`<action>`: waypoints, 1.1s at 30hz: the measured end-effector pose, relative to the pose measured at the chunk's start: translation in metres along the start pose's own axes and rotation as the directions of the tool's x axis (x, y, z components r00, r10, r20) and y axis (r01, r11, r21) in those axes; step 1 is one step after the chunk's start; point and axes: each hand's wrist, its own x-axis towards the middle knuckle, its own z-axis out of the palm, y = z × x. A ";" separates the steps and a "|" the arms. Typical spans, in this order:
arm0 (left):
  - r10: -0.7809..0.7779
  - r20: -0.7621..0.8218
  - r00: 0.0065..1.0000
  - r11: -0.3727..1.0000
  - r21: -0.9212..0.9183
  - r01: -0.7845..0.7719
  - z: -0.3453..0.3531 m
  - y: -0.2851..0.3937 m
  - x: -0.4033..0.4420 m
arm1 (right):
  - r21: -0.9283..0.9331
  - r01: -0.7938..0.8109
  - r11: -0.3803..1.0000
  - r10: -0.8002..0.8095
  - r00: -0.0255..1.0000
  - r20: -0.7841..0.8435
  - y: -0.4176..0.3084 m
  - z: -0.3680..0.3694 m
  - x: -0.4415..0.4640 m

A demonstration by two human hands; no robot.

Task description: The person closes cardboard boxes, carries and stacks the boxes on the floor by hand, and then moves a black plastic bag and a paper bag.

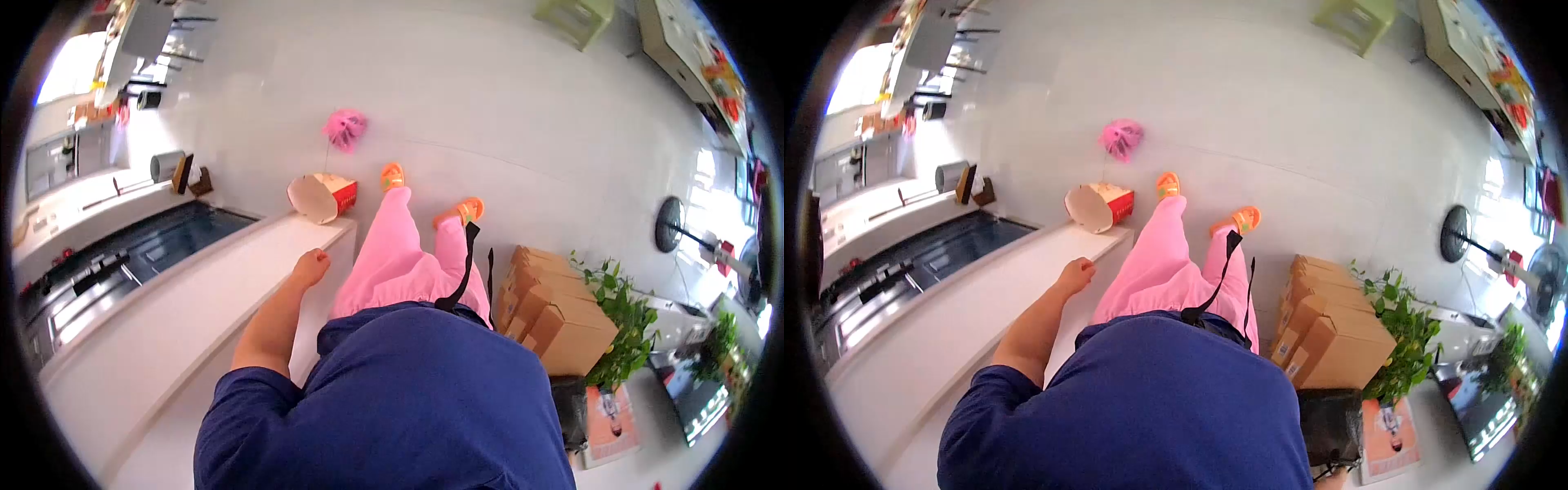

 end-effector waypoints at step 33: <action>0.019 -0.137 0.990 0.856 -0.509 -0.087 0.167 -0.151 0.401 | -0.008 0.884 0.467 -0.341 0.189 0.921 -0.292 0.392 -0.579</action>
